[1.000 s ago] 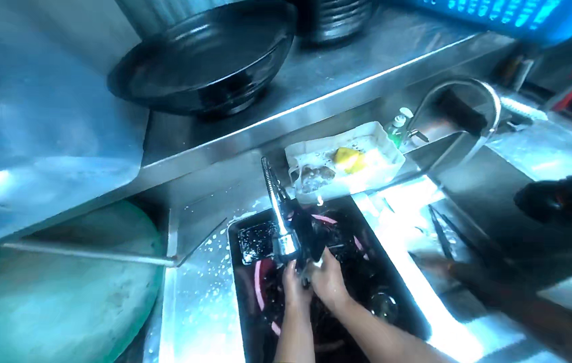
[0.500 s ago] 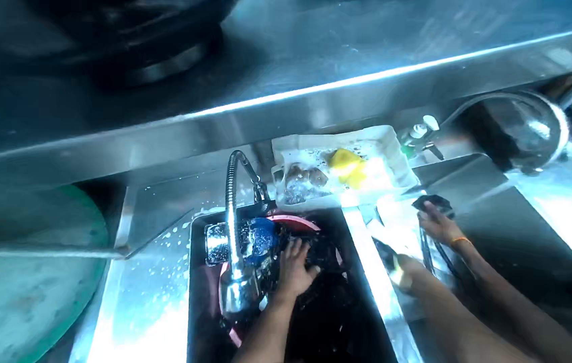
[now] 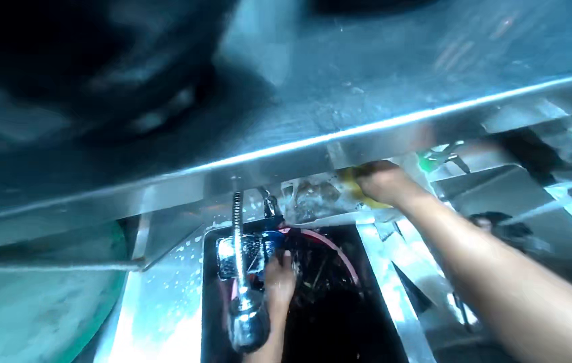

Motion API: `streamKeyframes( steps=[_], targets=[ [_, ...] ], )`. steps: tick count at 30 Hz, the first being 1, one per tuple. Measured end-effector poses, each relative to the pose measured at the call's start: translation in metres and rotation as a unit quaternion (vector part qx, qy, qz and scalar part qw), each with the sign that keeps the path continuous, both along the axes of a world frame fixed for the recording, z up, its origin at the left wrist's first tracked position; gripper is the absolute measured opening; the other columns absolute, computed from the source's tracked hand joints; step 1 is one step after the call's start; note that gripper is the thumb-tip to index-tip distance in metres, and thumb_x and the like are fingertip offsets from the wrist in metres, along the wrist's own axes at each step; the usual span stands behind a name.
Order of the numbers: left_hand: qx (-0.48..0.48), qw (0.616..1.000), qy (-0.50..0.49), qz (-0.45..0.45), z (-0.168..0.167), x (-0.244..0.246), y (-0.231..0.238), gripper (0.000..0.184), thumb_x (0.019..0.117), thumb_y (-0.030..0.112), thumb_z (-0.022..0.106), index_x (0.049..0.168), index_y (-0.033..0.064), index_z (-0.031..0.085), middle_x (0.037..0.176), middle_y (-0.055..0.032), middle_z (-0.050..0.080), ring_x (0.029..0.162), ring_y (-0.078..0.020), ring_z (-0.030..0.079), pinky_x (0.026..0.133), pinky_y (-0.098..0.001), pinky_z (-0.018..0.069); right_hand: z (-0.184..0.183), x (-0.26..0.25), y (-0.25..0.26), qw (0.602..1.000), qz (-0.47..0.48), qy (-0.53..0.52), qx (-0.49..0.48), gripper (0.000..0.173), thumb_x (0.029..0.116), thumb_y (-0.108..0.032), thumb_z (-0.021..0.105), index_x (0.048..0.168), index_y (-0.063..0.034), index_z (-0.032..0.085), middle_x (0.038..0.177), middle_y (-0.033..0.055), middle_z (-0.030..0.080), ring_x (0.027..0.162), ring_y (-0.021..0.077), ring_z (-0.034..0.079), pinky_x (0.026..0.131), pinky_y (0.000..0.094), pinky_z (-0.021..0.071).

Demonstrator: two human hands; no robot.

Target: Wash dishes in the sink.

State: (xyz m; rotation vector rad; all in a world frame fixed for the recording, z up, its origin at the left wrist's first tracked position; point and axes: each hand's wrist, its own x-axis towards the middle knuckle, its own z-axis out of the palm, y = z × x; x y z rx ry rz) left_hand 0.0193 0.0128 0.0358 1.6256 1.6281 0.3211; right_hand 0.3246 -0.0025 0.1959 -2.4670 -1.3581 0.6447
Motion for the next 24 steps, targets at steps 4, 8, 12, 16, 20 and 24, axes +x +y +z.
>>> streamKeyframes(
  steps=[4,8,12,16,20,24],
  targets=[
    [-0.058,0.915,-0.309,0.251,0.022,-0.059,-0.019,0.034,0.1076,0.029,0.052,0.122,0.0003,0.062,0.100,-0.0120,0.068,0.086,-0.0163,0.065,0.075,-0.0351,0.0556,-0.065,-0.003,0.032,0.968,0.125,-0.057,-0.208,0.061,0.1002,-0.028,0.063,0.157,-0.0171,0.043,0.161,0.0226,0.038,0.145,0.0493,0.038,0.109,0.0729,0.0368],
    [-0.221,0.795,-0.465,0.321,0.052,-0.075,-0.037,0.053,0.1091,0.051,0.034,0.124,0.0085,0.062,0.099,-0.0149,0.071,0.081,-0.0262,0.071,0.063,-0.0426,0.0590,-0.076,0.002,0.051,0.965,0.148,-0.038,-0.212,0.042,0.0972,-0.027,0.066,0.133,-0.0069,0.065,0.135,0.0235,0.062,0.131,0.0441,0.055,0.108,0.0681,0.0396],
    [-0.232,0.801,-0.445,0.326,0.074,-0.074,-0.040,0.048,0.1089,0.046,0.040,0.137,0.0107,0.056,0.119,-0.0155,0.068,0.103,-0.0292,0.067,0.081,-0.0509,0.0566,-0.020,-0.030,0.042,0.995,0.049,0.081,-0.021,0.028,0.1008,-0.022,0.059,0.123,-0.0099,0.070,0.119,0.0217,0.069,0.113,0.0413,0.065,0.097,0.0681,0.0489],
    [-0.205,0.815,-0.456,0.295,0.087,-0.065,-0.048,0.041,0.1120,0.025,0.032,0.148,0.0087,0.041,0.124,-0.0195,0.061,0.103,-0.0321,0.064,0.081,-0.0520,0.0558,0.018,-0.183,-0.024,0.964,-0.048,0.210,0.158,0.037,0.1001,-0.022,0.060,0.136,-0.0147,0.061,0.108,0.0135,0.072,0.091,0.0276,0.072,0.081,0.0551,0.0601],
    [-0.167,0.785,-0.509,0.311,0.097,-0.065,-0.061,0.038,0.1110,0.030,0.035,0.128,0.0035,0.057,0.105,-0.0159,0.069,0.091,-0.0249,0.069,0.078,-0.0451,0.0589,-0.067,-0.304,-0.064,0.952,-0.005,0.244,0.186,0.057,0.1021,-0.039,0.050,0.153,-0.0129,0.049,0.156,0.0079,0.050,0.151,0.0234,0.037,0.127,0.0504,0.0254],
    [-0.175,0.789,-0.506,0.302,0.090,-0.103,-0.087,0.047,0.1109,0.036,0.040,0.149,0.0081,0.040,0.124,-0.0179,0.063,0.104,-0.0262,0.067,0.088,-0.0463,0.0575,-0.094,-0.325,-0.073,0.973,-0.017,0.216,0.074,0.057,0.1066,-0.032,0.037,0.160,-0.0120,0.037,0.168,0.0094,0.032,0.159,0.0306,0.018,0.129,0.0545,0.0122]
  ],
)
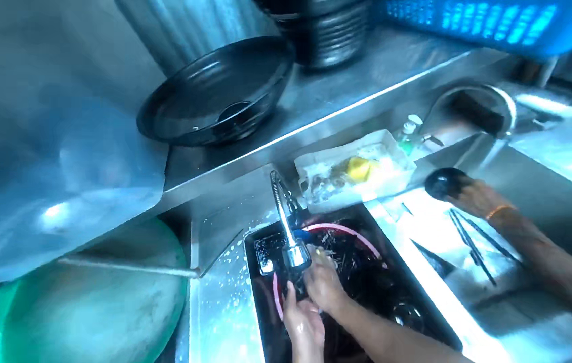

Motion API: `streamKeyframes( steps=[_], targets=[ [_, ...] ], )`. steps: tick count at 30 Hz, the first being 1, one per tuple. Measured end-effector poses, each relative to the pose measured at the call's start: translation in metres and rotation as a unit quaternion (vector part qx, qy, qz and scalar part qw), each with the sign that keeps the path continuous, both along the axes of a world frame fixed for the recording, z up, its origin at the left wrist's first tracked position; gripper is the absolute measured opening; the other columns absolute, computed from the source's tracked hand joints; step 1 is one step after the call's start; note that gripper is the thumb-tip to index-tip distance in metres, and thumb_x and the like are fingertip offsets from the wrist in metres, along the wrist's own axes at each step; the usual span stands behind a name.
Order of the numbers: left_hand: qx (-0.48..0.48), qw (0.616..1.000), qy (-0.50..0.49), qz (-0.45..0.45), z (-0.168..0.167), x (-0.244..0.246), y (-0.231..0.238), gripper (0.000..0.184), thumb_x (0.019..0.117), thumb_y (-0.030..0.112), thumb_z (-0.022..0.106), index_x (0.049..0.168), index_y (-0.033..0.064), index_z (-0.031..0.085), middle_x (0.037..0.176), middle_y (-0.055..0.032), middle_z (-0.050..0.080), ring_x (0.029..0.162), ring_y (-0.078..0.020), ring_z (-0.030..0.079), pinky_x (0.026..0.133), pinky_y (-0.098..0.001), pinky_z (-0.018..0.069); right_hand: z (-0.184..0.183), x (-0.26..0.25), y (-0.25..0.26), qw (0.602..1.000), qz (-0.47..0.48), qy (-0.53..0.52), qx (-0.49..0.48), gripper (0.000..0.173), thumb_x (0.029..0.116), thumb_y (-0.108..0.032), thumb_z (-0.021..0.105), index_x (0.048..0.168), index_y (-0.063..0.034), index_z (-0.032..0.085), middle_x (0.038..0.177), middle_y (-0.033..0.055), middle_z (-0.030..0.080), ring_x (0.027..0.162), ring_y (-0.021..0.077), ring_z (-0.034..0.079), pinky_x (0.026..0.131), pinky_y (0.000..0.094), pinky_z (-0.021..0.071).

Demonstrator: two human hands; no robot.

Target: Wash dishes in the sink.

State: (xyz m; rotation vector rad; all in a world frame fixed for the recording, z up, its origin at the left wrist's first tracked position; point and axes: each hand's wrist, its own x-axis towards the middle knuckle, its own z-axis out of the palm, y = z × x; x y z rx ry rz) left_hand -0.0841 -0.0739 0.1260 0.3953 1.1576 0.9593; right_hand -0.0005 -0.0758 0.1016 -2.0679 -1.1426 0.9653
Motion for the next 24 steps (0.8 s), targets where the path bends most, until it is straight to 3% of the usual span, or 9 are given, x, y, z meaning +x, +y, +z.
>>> streamKeyframes(
  steps=[2,3,6,10,12,14,18,21,24],
  targets=[
    [0.022,1.000,-0.009,0.000,-0.002,-0.006,-0.003,0.043,0.1105,0.036,0.039,0.137,0.0053,0.052,0.111,-0.0156,0.069,0.095,-0.0246,0.071,0.082,-0.0458,0.0608,0.005,-0.012,-0.006,0.998,0.030,0.014,0.060,0.056,0.1067,-0.034,0.039,0.157,-0.0094,0.042,0.165,0.0111,0.037,0.158,0.0290,0.023,0.129,0.0515,0.0139],
    [0.019,1.000,-0.002,0.010,-0.001,-0.010,-0.007,0.042,0.1103,0.037,0.039,0.137,0.0057,0.050,0.109,-0.0153,0.068,0.093,-0.0250,0.070,0.080,-0.0459,0.0603,-0.004,-0.012,-0.009,0.997,0.023,0.011,0.072,0.057,0.1061,-0.033,0.040,0.157,-0.0093,0.042,0.165,0.0115,0.037,0.157,0.0294,0.023,0.129,0.0529,0.0137],
    [0.045,0.998,-0.036,0.010,0.005,-0.020,-0.014,0.051,0.1116,0.033,0.036,0.156,0.0115,0.026,0.131,-0.0213,0.059,0.108,-0.0343,0.066,0.088,-0.0532,0.0577,-0.026,0.013,0.004,0.999,-0.046,-0.011,0.004,0.060,0.1063,-0.032,0.038,0.163,-0.0126,0.030,0.169,0.0094,0.028,0.158,0.0328,0.019,0.128,0.0575,0.0160],
    [0.035,0.999,-0.015,0.010,0.007,-0.015,-0.013,0.048,0.1096,0.041,0.039,0.145,0.0086,0.043,0.120,-0.0159,0.067,0.103,-0.0261,0.069,0.087,-0.0487,0.0593,0.009,-0.014,-0.007,0.998,-0.002,0.029,0.056,0.060,0.1061,-0.034,0.038,0.161,-0.0102,0.034,0.169,0.0107,0.028,0.159,0.0303,0.017,0.129,0.0554,0.0123],
    [0.059,0.998,-0.009,-0.007,0.006,-0.013,-0.018,0.050,0.1110,0.036,0.037,0.155,0.0124,0.030,0.131,-0.0169,0.059,0.109,-0.0272,0.065,0.089,-0.0481,0.0572,-0.008,0.005,-0.001,0.998,-0.050,0.018,0.019,0.062,0.1063,-0.034,0.037,0.164,-0.0126,0.028,0.170,0.0100,0.025,0.159,0.0327,0.016,0.127,0.0626,0.0112],
    [0.089,0.996,-0.018,-0.027,0.006,-0.013,-0.018,0.054,0.1113,0.032,0.037,0.159,0.0153,0.020,0.141,-0.0188,0.052,0.117,-0.0315,0.062,0.094,-0.0520,0.0554,-0.016,0.027,0.006,0.994,-0.103,0.018,-0.023,0.063,0.1070,-0.036,0.037,0.165,-0.0127,0.024,0.171,0.0106,0.023,0.158,0.0355,0.016,0.126,0.0617,0.0143],
    [0.094,0.994,0.038,-0.038,0.004,0.001,-0.013,0.054,0.1103,0.034,0.040,0.158,0.0123,0.028,0.135,-0.0172,0.059,0.114,-0.0263,0.065,0.094,-0.0471,0.0565,0.012,-0.001,-0.019,0.993,-0.033,0.081,0.073,0.063,0.1068,-0.038,0.037,0.164,-0.0141,0.027,0.172,0.0089,0.021,0.159,0.0325,0.013,0.128,0.0569,0.0159],
    [0.103,0.990,0.062,-0.075,0.010,0.002,-0.013,0.054,0.1109,0.030,0.038,0.159,0.0160,0.018,0.137,-0.0213,0.054,0.107,-0.0323,0.065,0.085,-0.0519,0.0580,-0.014,0.024,-0.004,0.992,-0.103,0.068,0.034,0.064,0.1075,-0.040,0.036,0.164,-0.0136,0.025,0.172,0.0102,0.021,0.159,0.0345,0.015,0.125,0.0635,0.0165],
    [0.113,0.981,0.081,-0.133,0.013,0.002,-0.023,0.060,0.1108,0.027,0.038,0.164,0.0242,0.010,0.150,-0.0206,0.045,0.112,-0.0346,0.065,0.086,-0.0531,0.0586,-0.009,0.042,0.010,0.990,-0.126,0.056,-0.006,0.066,0.1084,-0.041,0.031,0.165,-0.0096,0.020,0.172,0.0138,0.017,0.159,0.0360,0.013,0.128,0.0566,0.0153]
  ],
)
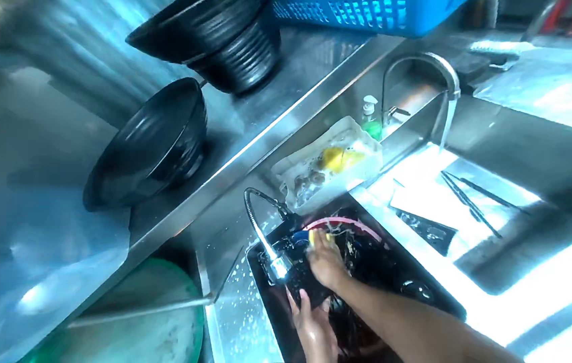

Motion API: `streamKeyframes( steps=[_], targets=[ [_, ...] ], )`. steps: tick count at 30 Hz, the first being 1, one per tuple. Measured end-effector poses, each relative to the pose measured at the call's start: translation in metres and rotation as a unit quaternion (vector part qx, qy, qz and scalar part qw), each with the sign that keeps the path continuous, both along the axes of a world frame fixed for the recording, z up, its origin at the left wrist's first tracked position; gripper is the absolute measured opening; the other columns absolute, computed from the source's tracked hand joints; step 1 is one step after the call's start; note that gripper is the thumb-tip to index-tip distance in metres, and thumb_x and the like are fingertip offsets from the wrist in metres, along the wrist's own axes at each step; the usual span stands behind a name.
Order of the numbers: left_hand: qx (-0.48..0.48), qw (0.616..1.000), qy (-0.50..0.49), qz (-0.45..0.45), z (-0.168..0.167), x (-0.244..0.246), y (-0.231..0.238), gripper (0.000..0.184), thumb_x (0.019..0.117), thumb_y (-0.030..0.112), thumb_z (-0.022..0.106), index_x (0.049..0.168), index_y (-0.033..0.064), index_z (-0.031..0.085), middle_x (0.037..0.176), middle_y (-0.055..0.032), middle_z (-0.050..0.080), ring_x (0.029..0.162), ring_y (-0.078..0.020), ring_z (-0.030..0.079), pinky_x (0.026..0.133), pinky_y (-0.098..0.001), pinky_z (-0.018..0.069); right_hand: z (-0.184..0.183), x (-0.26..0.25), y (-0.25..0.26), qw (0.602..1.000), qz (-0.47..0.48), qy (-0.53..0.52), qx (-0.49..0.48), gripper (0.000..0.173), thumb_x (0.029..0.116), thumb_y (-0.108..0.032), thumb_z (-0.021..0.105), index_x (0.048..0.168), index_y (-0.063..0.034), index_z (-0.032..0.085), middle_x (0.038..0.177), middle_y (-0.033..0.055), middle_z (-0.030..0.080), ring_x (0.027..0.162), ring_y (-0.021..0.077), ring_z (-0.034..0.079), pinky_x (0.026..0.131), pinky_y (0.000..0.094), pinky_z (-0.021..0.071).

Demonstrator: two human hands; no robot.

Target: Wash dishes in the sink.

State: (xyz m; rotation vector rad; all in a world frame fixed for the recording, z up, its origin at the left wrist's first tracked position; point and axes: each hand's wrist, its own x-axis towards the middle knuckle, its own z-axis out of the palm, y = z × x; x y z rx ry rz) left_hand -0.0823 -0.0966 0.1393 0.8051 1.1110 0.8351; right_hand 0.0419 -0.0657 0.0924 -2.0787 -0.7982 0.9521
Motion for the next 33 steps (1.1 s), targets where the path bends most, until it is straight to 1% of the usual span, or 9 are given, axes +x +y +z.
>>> streamKeyframes(
  steps=[2,5,7,12,16,18,23,28,33],
  targets=[
    [0.022,0.999,0.007,-0.028,-0.008,0.001,0.008,0.055,0.1115,0.031,0.037,0.160,0.0111,0.022,0.140,-0.0214,0.053,0.109,-0.0290,0.066,0.086,-0.0478,0.0586,0.021,-0.017,-0.001,0.995,0.058,-0.006,0.076,0.063,0.1082,-0.037,0.032,0.164,-0.0093,0.024,0.172,0.0122,0.018,0.160,0.0340,0.011,0.130,0.0535,0.0115],
    [0.038,0.993,-0.066,-0.089,-0.007,-0.015,0.031,0.056,0.1134,0.037,0.022,0.148,-0.0048,0.036,0.133,-0.0221,0.059,0.121,-0.0255,0.062,0.100,-0.0436,0.0544,0.073,-0.034,-0.017,0.979,0.150,0.050,0.127,0.046,0.1090,-0.027,0.038,0.147,-0.0068,0.054,0.164,0.0112,0.040,0.157,0.0300,0.024,0.130,0.0492,0.0158],
    [-0.088,0.992,0.093,0.012,0.054,0.018,0.031,0.049,0.1133,0.036,0.015,0.137,0.0076,0.046,0.115,-0.0055,0.065,0.106,-0.0109,0.065,0.095,-0.0319,0.0543,0.108,-0.026,-0.030,0.970,0.184,0.102,0.123,0.040,0.1057,-0.010,0.044,0.140,0.0012,0.060,0.155,0.0182,0.049,0.151,0.0343,0.035,0.125,0.0550,0.0192],
    [0.022,0.994,0.077,-0.073,0.011,-0.007,0.027,0.053,0.1120,0.031,0.037,0.156,0.0022,0.032,0.130,-0.0249,0.059,0.100,-0.0327,0.069,0.080,-0.0508,0.0608,0.028,-0.020,0.010,0.991,0.097,-0.001,0.092,0.063,0.1066,-0.032,0.036,0.166,-0.0170,0.022,0.173,0.0059,0.016,0.160,0.0317,0.009,0.128,0.0576,0.0117],
    [0.033,0.996,0.046,-0.069,0.015,-0.014,0.043,0.058,0.1106,0.049,0.026,0.139,0.0054,0.053,0.118,-0.0154,0.069,0.104,-0.0235,0.069,0.089,-0.0461,0.0590,0.056,-0.050,-0.005,0.969,0.164,0.009,0.182,0.046,0.1083,-0.035,0.040,0.145,-0.0127,0.058,0.157,0.0098,0.048,0.152,0.0255,0.034,0.128,0.0464,0.0233],
    [0.051,0.996,0.054,-0.052,0.016,-0.018,0.046,0.051,0.1119,0.039,0.031,0.140,0.0027,0.051,0.118,-0.0172,0.068,0.102,-0.0242,0.069,0.087,-0.0463,0.0596,0.044,-0.049,-0.003,0.960,0.161,-0.006,0.231,0.044,0.1071,-0.030,0.040,0.142,-0.0121,0.060,0.152,0.0110,0.054,0.150,0.0269,0.037,0.128,0.0493,0.0221],
    [0.089,0.995,-0.033,-0.010,0.025,-0.034,0.029,0.048,0.1090,0.017,0.038,0.155,0.0052,0.032,0.126,-0.0201,0.064,0.099,-0.0305,0.072,0.079,-0.0517,0.0630,-0.005,0.004,0.006,0.993,0.054,-0.066,0.082,0.062,0.1091,-0.044,0.028,0.166,-0.0187,0.022,0.172,0.0073,0.019,0.160,0.0277,0.015,0.129,0.0531,0.0168],
    [0.057,0.997,-0.032,0.029,0.018,-0.030,0.034,0.044,0.1117,0.026,0.035,0.152,0.0075,0.035,0.119,-0.0175,0.066,0.093,-0.0277,0.072,0.074,-0.0494,0.0626,0.013,-0.033,-0.039,0.981,0.135,-0.041,0.132,0.059,0.1082,-0.039,0.032,0.163,-0.0189,0.030,0.172,0.0041,0.022,0.160,0.0302,0.011,0.128,0.0567,0.0128],
    [0.067,0.996,-0.059,0.010,0.017,-0.025,0.020,0.047,0.1109,0.023,0.035,0.155,0.0082,0.031,0.127,-0.0189,0.063,0.101,-0.0294,0.071,0.082,-0.0508,0.0619,0.004,-0.010,-0.019,0.996,0.052,-0.039,0.057,0.062,0.1088,-0.040,0.031,0.165,-0.0143,0.023,0.173,0.0084,0.017,0.160,0.0332,0.010,0.129,0.0551,0.0128]
  ],
)
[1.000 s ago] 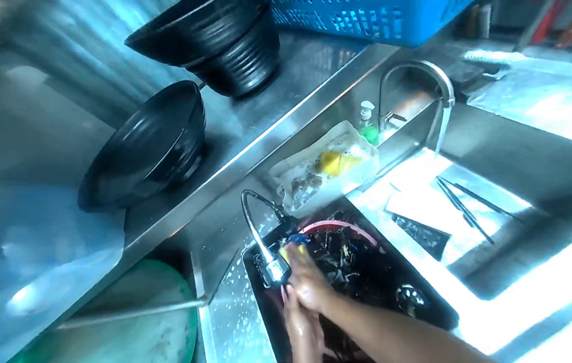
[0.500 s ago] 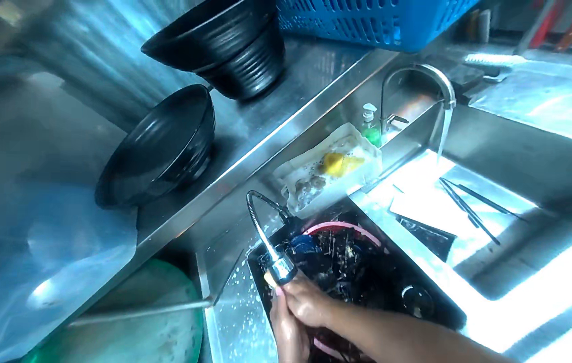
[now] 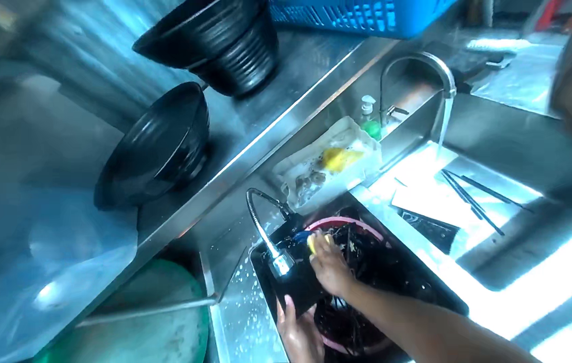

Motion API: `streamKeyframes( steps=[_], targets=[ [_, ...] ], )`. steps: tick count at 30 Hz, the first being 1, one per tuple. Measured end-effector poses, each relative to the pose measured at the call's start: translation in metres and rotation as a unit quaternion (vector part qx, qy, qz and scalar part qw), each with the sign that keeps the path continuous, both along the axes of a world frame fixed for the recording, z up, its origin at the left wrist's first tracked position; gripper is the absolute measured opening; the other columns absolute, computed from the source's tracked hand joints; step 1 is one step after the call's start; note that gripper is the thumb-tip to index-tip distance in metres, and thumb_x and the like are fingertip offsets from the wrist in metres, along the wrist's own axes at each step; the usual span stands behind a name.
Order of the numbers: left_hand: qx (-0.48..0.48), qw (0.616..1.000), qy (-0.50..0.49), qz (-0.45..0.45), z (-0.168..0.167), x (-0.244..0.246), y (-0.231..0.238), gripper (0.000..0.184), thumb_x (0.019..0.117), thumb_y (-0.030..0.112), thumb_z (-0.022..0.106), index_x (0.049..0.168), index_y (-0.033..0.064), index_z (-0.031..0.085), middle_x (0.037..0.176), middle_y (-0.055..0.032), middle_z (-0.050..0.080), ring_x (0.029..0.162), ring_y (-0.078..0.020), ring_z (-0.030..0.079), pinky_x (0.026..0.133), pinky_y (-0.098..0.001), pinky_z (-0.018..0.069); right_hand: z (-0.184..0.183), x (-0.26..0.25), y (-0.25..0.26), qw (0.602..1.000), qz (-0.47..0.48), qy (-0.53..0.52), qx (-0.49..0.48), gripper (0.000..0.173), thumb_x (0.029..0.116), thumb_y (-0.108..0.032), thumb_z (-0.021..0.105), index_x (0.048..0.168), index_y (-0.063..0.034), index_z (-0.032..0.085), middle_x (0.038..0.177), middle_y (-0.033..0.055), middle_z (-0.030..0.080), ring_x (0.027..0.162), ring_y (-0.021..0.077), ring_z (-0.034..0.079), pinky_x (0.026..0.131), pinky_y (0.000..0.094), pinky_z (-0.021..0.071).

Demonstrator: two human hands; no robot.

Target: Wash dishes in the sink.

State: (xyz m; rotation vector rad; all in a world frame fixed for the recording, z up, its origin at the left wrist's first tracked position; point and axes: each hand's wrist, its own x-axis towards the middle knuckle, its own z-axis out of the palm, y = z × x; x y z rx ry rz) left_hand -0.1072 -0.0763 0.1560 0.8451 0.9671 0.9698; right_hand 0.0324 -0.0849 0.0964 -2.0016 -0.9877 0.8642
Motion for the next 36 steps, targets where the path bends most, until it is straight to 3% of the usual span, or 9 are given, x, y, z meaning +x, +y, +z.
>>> streamKeyframes(
  steps=[4,8,12,14,17,19,23,27,36],
  targets=[
    [-0.018,1.000,-0.002,0.022,-0.005,0.007,0.000,0.043,0.1114,0.025,0.037,0.152,0.0093,0.037,0.124,-0.0148,0.065,0.101,-0.0235,0.070,0.083,-0.0451,0.0615,0.022,-0.025,-0.013,0.996,0.051,0.004,0.069,0.059,0.1079,-0.040,0.029,0.163,-0.0188,0.032,0.172,0.0012,0.023,0.160,0.0280,0.010,0.128,0.0571,0.0129],
    [-0.002,0.999,0.023,-0.029,-0.007,0.013,-0.005,0.050,0.1100,0.023,0.038,0.157,0.0078,0.030,0.135,-0.0196,0.059,0.108,-0.0300,0.068,0.086,-0.0515,0.0601,0.022,-0.003,0.016,0.999,-0.015,0.035,-0.025,0.067,0.1080,-0.044,0.029,0.167,-0.0152,0.015,0.174,0.0076,0.010,0.160,0.0331,0.004,0.128,0.0587,0.0081],
    [0.000,0.998,0.035,-0.052,0.003,0.018,0.001,0.056,0.1088,0.050,0.032,0.143,0.0076,0.047,0.125,-0.0125,0.065,0.113,-0.0206,0.065,0.095,-0.0439,0.0565,0.080,-0.031,-0.002,0.987,0.126,0.037,0.097,0.044,0.1059,-0.027,0.043,0.142,-0.0074,0.059,0.158,0.0148,0.047,0.154,0.0327,0.029,0.128,0.0508,0.0187],
    [-0.057,0.991,0.121,-0.028,0.039,0.031,0.005,0.053,0.1100,0.049,0.019,0.133,0.0114,0.048,0.118,-0.0041,0.065,0.111,-0.0124,0.065,0.098,-0.0359,0.0545,0.153,-0.019,-0.012,0.960,0.272,0.001,-0.060,0.046,0.1111,-0.014,0.033,0.156,-0.0120,0.044,0.165,0.0074,0.036,0.157,0.0251,0.023,0.128,0.0479,0.0111],
    [0.011,0.993,0.110,-0.038,0.010,0.004,0.010,0.050,0.1117,0.037,0.032,0.141,0.0001,0.050,0.122,-0.0173,0.066,0.108,-0.0234,0.067,0.093,-0.0457,0.0573,0.059,-0.030,0.011,0.970,0.146,-0.013,0.194,0.050,0.1070,-0.031,0.039,0.153,-0.0139,0.049,0.163,0.0106,0.041,0.158,0.0319,0.021,0.127,0.0625,0.0011],
    [0.046,0.994,0.095,0.006,0.004,-0.002,0.004,0.042,0.1106,0.023,0.040,0.145,-0.0012,0.047,0.119,-0.0183,0.067,0.099,-0.0247,0.071,0.082,-0.0464,0.0623,0.041,-0.007,0.031,0.989,0.078,-0.007,0.129,0.059,0.1038,-0.035,0.044,0.161,-0.0276,0.035,0.170,-0.0026,0.028,0.160,0.0236,0.009,0.128,0.0618,0.0021],
    [0.053,0.997,0.026,0.059,0.014,-0.014,0.009,0.038,0.1104,0.019,0.036,0.143,0.0019,0.045,0.111,-0.0128,0.070,0.091,-0.0222,0.073,0.076,-0.0453,0.0639,0.006,0.012,0.020,0.997,0.018,-0.066,0.018,0.060,0.1079,-0.043,0.035,0.163,-0.0219,0.029,0.168,0.0076,0.031,0.158,0.0295,0.022,0.127,0.0574,0.0196],
    [0.004,0.995,-0.010,0.101,-0.007,-0.009,0.018,0.037,0.1108,0.025,0.040,0.140,0.0038,0.048,0.110,-0.0156,0.069,0.089,-0.0254,0.073,0.074,-0.0467,0.0633,0.006,-0.034,-0.027,0.998,0.060,-0.009,0.036,0.059,0.1080,-0.034,0.036,0.164,-0.0163,0.028,0.172,0.0103,0.018,0.160,0.0372,0.008,0.128,0.0582,0.0144],
    [-0.053,0.995,-0.018,0.084,-0.016,-0.001,0.011,0.042,0.1106,0.026,0.041,0.148,0.0068,0.040,0.118,-0.0171,0.066,0.096,-0.0256,0.071,0.081,-0.0467,0.0614,0.025,-0.039,-0.022,0.994,0.088,0.003,0.060,0.050,0.1074,-0.028,0.035,0.155,-0.0221,0.047,0.168,-0.0032,0.033,0.160,0.0261,0.011,0.128,0.0603,0.0060]
  ],
)
